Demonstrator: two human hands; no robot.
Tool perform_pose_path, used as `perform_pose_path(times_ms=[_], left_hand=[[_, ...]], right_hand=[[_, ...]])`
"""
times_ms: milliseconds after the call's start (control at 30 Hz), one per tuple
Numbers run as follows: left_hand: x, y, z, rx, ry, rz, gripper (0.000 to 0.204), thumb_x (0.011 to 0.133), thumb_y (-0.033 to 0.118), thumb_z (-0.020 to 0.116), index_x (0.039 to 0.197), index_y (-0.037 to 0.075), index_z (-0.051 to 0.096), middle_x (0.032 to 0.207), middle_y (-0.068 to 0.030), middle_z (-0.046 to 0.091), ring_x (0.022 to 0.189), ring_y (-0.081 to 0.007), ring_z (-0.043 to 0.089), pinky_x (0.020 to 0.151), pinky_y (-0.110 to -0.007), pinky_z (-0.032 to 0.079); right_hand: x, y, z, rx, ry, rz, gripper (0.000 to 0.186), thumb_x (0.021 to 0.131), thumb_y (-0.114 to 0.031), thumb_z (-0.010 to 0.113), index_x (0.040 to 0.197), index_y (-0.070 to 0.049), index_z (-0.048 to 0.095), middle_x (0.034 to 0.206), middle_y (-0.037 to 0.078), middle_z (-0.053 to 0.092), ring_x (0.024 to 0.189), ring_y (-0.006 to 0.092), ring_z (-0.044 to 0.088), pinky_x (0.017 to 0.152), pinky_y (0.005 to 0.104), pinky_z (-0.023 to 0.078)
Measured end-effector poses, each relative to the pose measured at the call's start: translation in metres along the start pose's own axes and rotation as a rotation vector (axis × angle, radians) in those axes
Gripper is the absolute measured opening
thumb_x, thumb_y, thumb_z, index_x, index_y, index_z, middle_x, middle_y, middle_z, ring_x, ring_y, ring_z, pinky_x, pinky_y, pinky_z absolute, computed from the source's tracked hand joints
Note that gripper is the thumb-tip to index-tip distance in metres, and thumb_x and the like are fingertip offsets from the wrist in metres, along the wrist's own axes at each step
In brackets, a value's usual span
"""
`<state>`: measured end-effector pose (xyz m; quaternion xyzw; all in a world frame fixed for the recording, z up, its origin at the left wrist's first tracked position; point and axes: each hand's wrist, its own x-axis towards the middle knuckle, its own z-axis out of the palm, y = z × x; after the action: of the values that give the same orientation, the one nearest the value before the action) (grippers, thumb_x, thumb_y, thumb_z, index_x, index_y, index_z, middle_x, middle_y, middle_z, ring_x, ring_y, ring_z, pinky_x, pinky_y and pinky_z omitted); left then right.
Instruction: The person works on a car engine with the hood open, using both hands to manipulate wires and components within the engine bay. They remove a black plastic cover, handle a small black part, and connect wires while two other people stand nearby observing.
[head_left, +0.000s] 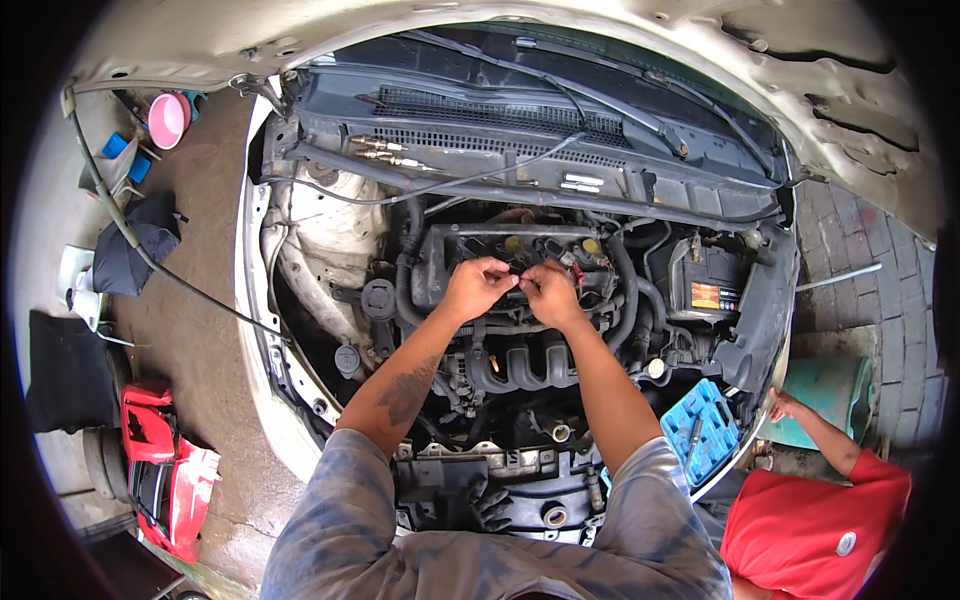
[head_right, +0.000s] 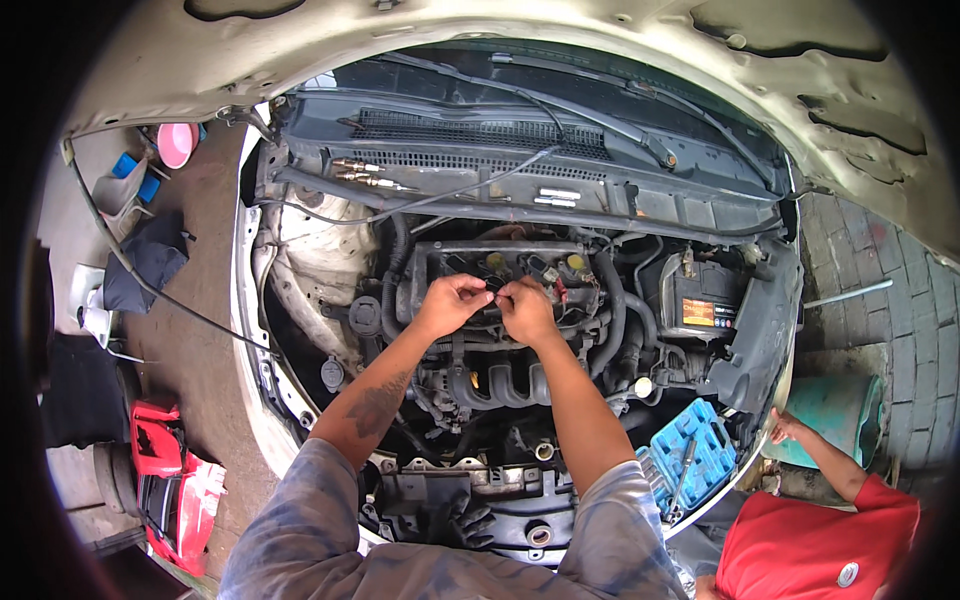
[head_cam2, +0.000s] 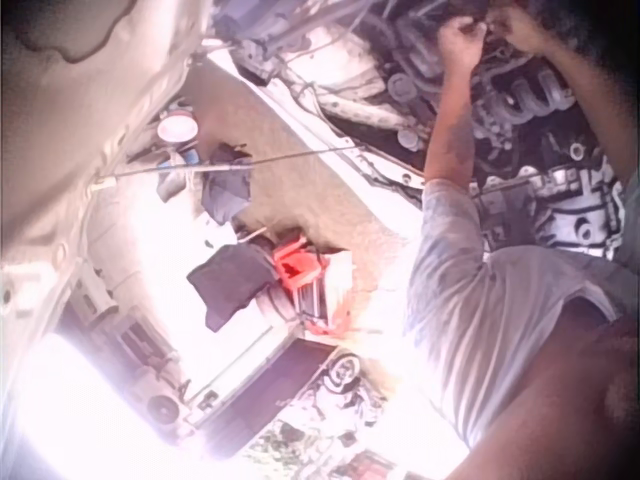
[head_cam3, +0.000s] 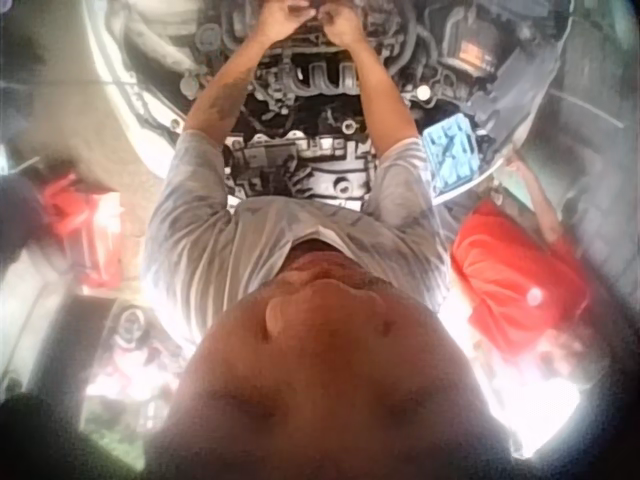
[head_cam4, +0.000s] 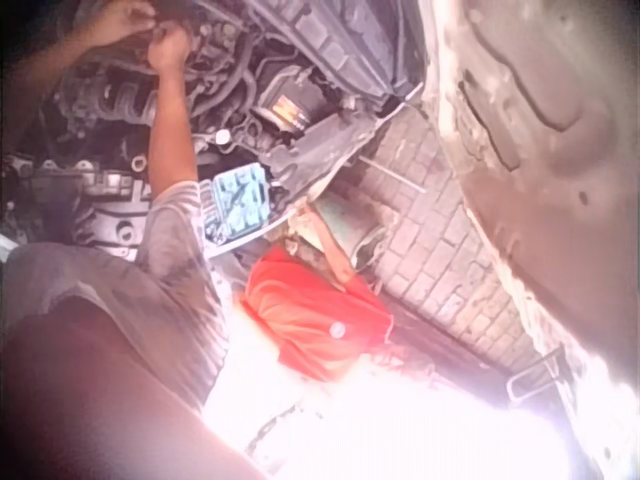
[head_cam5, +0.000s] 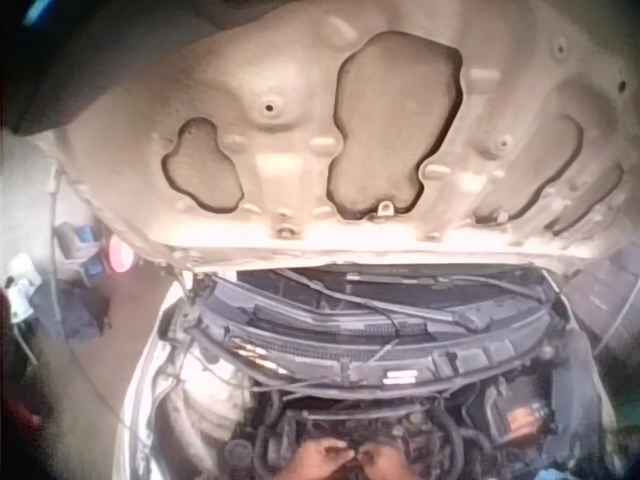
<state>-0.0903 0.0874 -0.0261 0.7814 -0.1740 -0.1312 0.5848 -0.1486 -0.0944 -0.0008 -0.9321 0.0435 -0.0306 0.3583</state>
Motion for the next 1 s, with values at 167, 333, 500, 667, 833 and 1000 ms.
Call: perform_pose_path(times_ms=[167,333,500,667,833,1000], left_hand=[[-0.003,0.002,-0.002,0.009,-0.066,-0.06,0.023,0.084,0.011,0.08,0.102,0.0,0.072,0.093,-0.0084,0.074,0.078,-0.0101,0.065,0.074,-0.027,0.054],[0.006,0.003,-0.012,-0.115,-0.215,-0.111,0.02,0.087,0.006,0.072,0.107,0.001,0.07,0.087,-0.0021,0.067,0.08,-0.0094,0.061,0.075,-0.027,0.052],[0.006,0.003,-0.011,0.112,-0.278,-0.103,0.022,0.091,0.018,0.075,0.101,-0.001,0.073,0.083,-0.0043,0.071,0.077,-0.0089,0.062,0.072,-0.028,0.051],[0.001,0.0,-0.002,-0.012,-0.17,-0.089,0.027,0.094,0.023,0.073,0.101,-0.003,0.072,0.081,-0.0066,0.071,0.076,-0.0079,0.061,0.07,-0.029,0.05],[0.007,0.0,0.001,0.145,-0.221,-0.122,0.03,0.098,0.028,0.063,0.098,-0.001,0.07,0.084,-0.014,0.072,0.079,-0.0231,0.068,0.073,-0.038,0.052],[0.012,0.013,-0.008,0.695,-0.244,0.174,0.049,0.102,0.04,0.046,0.087,0.0,0.069,0.091,-0.024,0.071,0.093,-0.0446,0.067,0.082,-0.054,0.053]], right_hand=[[-0.001,-0.002,0.0,-0.015,0.015,-0.025,0.012,0.084,-0.016,0.073,0.091,-0.007,0.074,0.096,0.015,0.066,0.099,0.0373,0.064,0.088,0.0462,0.052],[0.002,0.007,0.001,0.004,0.046,-0.012,0.011,0.084,-0.015,0.073,0.091,-0.007,0.074,0.095,0.016,0.067,0.099,0.0375,0.064,0.088,0.0463,0.052],[0.005,0.009,0.004,0.013,-0.01,-0.026,0.012,0.084,-0.016,0.072,0.092,-0.006,0.073,0.097,0.015,0.067,0.098,0.0378,0.063,0.089,0.046,0.051],[0.001,0.007,0.003,0.023,0.007,-0.052,0.013,0.084,-0.016,0.072,0.092,-0.007,0.073,0.096,0.015,0.067,0.098,0.0377,0.063,0.089,0.046,0.051],[0.002,0.008,0.009,0.014,0.012,-0.035,0.013,0.084,-0.017,0.072,0.092,-0.007,0.074,0.095,0.014,0.067,0.099,0.0371,0.063,0.09,0.0463,0.051],[0.001,0.006,0.01,0.006,0.033,-0.081,0.013,0.086,-0.015,0.071,0.092,-0.004,0.072,0.094,0.017,0.066,0.095,0.0383,0.064,0.084,0.0461,0.052]])
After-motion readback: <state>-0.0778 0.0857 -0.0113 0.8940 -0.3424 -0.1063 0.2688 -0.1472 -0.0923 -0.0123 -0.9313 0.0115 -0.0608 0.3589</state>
